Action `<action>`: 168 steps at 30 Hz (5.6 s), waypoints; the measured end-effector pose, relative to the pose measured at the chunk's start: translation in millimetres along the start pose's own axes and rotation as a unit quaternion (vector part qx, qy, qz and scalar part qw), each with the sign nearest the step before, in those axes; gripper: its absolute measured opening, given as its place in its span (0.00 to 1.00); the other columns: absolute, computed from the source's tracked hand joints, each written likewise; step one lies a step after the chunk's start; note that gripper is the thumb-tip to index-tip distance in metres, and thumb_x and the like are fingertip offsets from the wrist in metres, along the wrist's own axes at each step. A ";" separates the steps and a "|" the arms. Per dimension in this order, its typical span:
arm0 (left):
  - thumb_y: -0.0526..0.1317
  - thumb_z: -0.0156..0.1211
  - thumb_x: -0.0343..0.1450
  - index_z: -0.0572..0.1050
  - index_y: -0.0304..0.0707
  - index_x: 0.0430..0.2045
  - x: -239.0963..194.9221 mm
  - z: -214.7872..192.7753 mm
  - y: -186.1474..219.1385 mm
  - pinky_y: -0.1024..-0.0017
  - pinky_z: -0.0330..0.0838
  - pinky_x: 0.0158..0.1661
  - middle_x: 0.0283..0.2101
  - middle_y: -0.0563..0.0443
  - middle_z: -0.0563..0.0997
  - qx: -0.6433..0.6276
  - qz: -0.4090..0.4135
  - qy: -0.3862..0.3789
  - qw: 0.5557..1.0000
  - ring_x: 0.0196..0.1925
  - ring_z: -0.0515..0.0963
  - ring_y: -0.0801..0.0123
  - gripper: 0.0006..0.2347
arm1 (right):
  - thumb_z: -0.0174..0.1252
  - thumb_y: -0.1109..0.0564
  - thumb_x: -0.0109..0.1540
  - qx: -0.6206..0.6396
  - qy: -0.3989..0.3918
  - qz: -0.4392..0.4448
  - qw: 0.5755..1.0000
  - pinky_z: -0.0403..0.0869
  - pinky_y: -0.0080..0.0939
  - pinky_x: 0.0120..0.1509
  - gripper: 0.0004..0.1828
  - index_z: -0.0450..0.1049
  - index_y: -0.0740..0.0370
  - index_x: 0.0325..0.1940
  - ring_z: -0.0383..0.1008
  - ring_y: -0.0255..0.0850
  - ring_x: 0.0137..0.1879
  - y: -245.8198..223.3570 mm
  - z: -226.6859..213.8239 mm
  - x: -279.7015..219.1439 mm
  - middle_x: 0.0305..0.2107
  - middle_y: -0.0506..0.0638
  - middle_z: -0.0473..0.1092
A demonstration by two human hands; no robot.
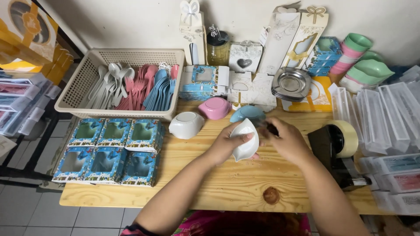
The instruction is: Assembling pan handles by folding cardboard packaging and inserting blue plastic components into the designated slots.
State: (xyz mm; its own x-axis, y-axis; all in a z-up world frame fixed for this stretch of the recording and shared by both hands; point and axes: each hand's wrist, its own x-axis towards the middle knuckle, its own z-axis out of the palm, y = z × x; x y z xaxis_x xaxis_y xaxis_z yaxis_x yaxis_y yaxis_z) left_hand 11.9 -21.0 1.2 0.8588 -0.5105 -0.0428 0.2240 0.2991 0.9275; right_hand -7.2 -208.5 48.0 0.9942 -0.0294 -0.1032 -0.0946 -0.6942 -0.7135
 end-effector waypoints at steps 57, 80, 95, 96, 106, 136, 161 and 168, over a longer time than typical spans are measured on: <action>0.45 0.70 0.65 0.56 0.50 0.62 -5.7 -111.0 9.3 0.51 0.49 0.66 0.66 0.38 0.60 0.813 -0.048 0.210 0.541 0.71 0.56 0.47 0.32 | 0.57 0.54 0.60 -0.367 0.127 0.089 0.917 0.80 0.56 0.44 0.23 0.75 0.47 0.61 0.83 0.55 0.45 96.3 -11.2 32.1 0.41 0.55 0.76; 0.27 0.61 0.63 0.65 0.43 0.59 -17.7 -82.6 50.3 0.52 0.66 0.56 0.57 0.37 0.70 0.763 -0.120 0.210 0.599 0.64 0.69 0.41 0.28 | 0.52 0.50 0.64 -0.298 0.246 0.000 0.922 0.80 0.55 0.48 0.14 0.80 0.48 0.48 0.82 0.52 0.42 49.6 -3.2 9.4 0.30 0.49 0.74; 0.37 0.67 0.67 0.71 0.37 0.52 5.3 -70.6 40.5 0.50 0.58 0.64 0.60 0.40 0.71 0.728 0.171 0.249 0.615 0.66 0.68 0.49 0.19 | 0.53 0.55 0.64 -0.268 0.345 -0.099 0.894 0.80 0.54 0.39 0.11 0.78 0.53 0.48 0.79 0.51 0.37 59.3 3.2 16.8 0.33 0.48 0.69; 0.34 0.65 0.68 0.71 0.38 0.52 11.7 -75.5 37.3 0.52 0.60 0.62 0.59 0.42 0.71 0.741 0.187 0.248 0.596 0.66 0.69 0.50 0.18 | 0.48 0.56 0.65 -0.253 0.274 -0.042 0.927 0.80 0.64 0.42 0.14 0.75 0.59 0.51 0.79 0.62 0.40 57.7 1.3 18.2 0.41 0.55 0.69; 0.33 0.69 0.57 0.71 0.44 0.36 113.2 -141.6 47.5 0.64 0.64 0.35 0.43 0.50 0.66 0.875 0.241 0.236 0.347 0.45 0.71 0.59 0.17 | 0.36 0.44 0.67 -0.220 0.049 0.126 0.966 0.73 0.62 0.63 0.29 0.80 0.61 0.49 0.77 0.62 0.59 87.9 6.4 53.2 0.46 0.61 0.78; 0.38 0.63 0.64 0.75 0.50 0.40 -7.1 -9.7 73.4 0.41 0.62 0.62 0.41 0.54 0.76 0.813 0.439 0.032 0.381 0.47 0.74 0.60 0.11 | 0.53 0.57 0.67 0.169 0.160 -0.281 0.931 0.70 0.55 0.60 0.21 0.69 0.64 0.65 0.72 0.60 0.55 50.2 21.6 18.0 0.47 0.64 0.70; 0.40 0.49 0.77 0.32 0.38 0.73 -15.1 9.6 7.7 0.47 0.41 0.71 0.75 0.32 0.44 -0.023 0.213 0.158 0.964 0.77 0.44 0.49 0.34 | 0.47 0.65 0.69 0.174 0.242 -0.382 0.875 0.62 0.54 0.74 0.27 0.60 0.70 0.74 0.61 0.54 0.73 16.1 79.9 -13.7 0.66 0.63 0.63; 0.48 0.36 0.80 0.45 0.39 0.74 -1.7 -21.0 -27.5 0.51 0.45 0.71 0.74 0.40 0.55 0.020 0.217 0.130 0.967 0.75 0.52 0.59 0.26 | 0.47 0.64 0.69 0.241 0.229 -0.374 0.866 0.68 0.52 0.70 0.20 0.72 0.70 0.64 0.70 0.54 0.68 15.5 67.2 -6.5 0.60 0.62 0.71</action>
State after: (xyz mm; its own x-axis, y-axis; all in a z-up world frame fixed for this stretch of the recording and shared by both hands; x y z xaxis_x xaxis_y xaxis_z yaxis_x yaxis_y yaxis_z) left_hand 13.9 -11.4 -32.0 0.9560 -0.1221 0.2669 -0.1972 0.4065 0.8921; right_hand -18.5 -170.8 -8.9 0.6912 -0.0600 0.7202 0.6846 -0.2649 -0.6791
